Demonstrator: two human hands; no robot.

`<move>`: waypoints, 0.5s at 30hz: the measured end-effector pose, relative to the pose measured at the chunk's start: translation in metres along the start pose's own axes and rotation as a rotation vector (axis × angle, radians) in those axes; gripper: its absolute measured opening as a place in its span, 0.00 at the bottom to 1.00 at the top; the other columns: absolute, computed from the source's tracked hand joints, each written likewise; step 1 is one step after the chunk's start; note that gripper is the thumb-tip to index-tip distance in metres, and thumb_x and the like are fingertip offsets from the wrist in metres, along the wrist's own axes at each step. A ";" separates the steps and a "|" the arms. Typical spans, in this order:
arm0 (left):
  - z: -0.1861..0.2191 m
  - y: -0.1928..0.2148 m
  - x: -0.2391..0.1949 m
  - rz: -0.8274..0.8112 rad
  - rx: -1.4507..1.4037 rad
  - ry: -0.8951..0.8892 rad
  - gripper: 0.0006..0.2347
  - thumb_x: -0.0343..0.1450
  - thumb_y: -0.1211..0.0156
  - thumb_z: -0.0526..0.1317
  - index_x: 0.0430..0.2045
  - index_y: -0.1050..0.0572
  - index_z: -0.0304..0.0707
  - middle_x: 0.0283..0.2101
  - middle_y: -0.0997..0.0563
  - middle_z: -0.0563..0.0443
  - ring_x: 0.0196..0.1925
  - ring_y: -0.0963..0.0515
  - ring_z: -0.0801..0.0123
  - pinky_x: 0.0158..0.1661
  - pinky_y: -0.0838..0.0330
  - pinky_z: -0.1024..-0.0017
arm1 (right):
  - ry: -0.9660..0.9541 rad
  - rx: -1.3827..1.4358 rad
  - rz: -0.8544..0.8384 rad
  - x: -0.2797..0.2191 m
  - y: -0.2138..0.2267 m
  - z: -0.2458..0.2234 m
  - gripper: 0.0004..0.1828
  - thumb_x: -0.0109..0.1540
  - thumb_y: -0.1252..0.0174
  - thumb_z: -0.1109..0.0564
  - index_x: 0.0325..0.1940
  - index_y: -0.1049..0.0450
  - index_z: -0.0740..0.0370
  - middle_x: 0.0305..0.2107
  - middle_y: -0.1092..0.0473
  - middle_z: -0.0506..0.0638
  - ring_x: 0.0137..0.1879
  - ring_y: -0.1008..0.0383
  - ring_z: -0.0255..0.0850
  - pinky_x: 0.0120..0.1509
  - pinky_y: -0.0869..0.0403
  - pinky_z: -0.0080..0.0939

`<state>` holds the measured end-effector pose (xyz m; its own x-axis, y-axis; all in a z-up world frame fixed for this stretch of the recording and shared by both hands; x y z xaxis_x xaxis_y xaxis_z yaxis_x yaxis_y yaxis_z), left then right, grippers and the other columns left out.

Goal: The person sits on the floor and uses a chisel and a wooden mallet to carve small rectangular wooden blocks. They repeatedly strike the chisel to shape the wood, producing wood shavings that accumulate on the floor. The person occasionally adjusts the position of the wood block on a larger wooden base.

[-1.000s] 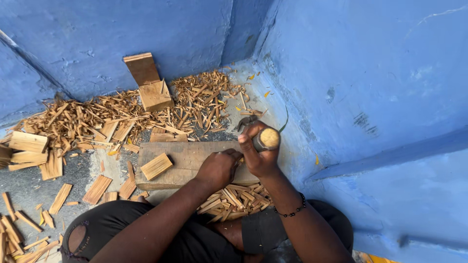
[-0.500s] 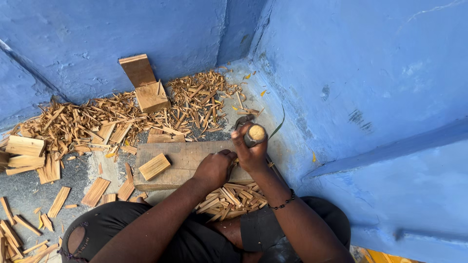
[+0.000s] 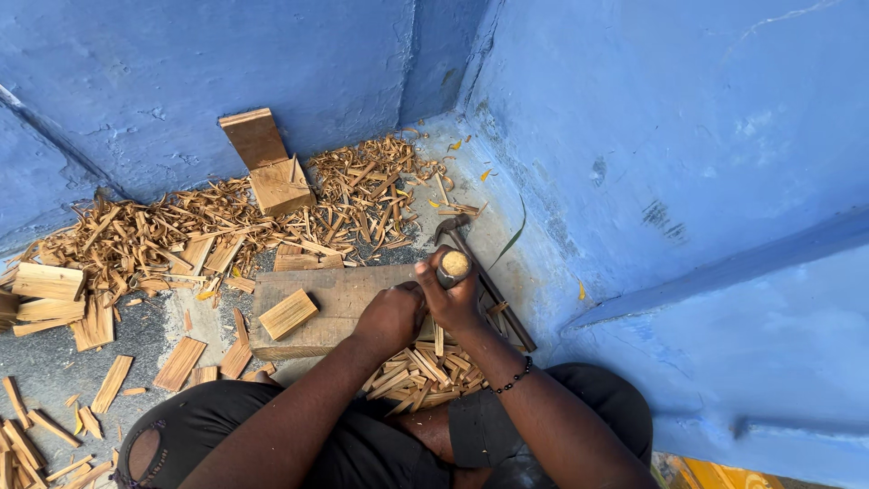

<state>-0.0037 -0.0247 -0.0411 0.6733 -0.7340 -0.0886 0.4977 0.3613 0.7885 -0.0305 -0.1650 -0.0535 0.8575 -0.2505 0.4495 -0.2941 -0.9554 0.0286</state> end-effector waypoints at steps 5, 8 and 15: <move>0.002 0.004 -0.003 -0.062 0.035 0.002 0.11 0.69 0.42 0.31 0.45 0.26 0.30 0.43 0.18 0.34 0.43 0.15 0.50 0.47 0.20 0.58 | 0.027 -0.150 0.005 0.008 0.001 -0.005 0.12 0.65 0.34 0.59 0.32 0.31 0.60 0.24 0.32 0.43 0.30 0.31 0.31 0.35 0.31 0.36; 0.006 0.005 -0.004 -0.076 0.111 -0.022 0.14 0.69 0.43 0.31 0.49 0.27 0.33 0.42 0.18 0.35 0.44 0.16 0.50 0.48 0.21 0.57 | 0.032 -0.141 0.045 0.010 0.011 -0.006 0.11 0.66 0.34 0.59 0.33 0.30 0.59 0.24 0.30 0.43 0.30 0.29 0.30 0.35 0.28 0.36; 0.012 0.010 -0.002 -0.052 0.139 -0.084 0.13 0.72 0.45 0.34 0.51 0.26 0.36 0.45 0.18 0.37 0.44 0.15 0.52 0.46 0.21 0.58 | 0.016 0.326 0.086 0.026 0.026 -0.032 0.10 0.65 0.38 0.61 0.39 0.35 0.57 0.26 0.32 0.45 0.25 0.35 0.30 0.27 0.34 0.33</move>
<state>-0.0065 -0.0267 -0.0258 0.5972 -0.7976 -0.0848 0.4466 0.2429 0.8611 -0.0294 -0.1911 -0.0121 0.8276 -0.3327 0.4522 -0.2124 -0.9312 -0.2964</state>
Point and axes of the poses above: each hand's wrist, its own x-axis towards the middle knuckle, its own y-axis out of the back of the hand, z = x × y, the point moved 1 cm from there along x, towards the middle knuckle
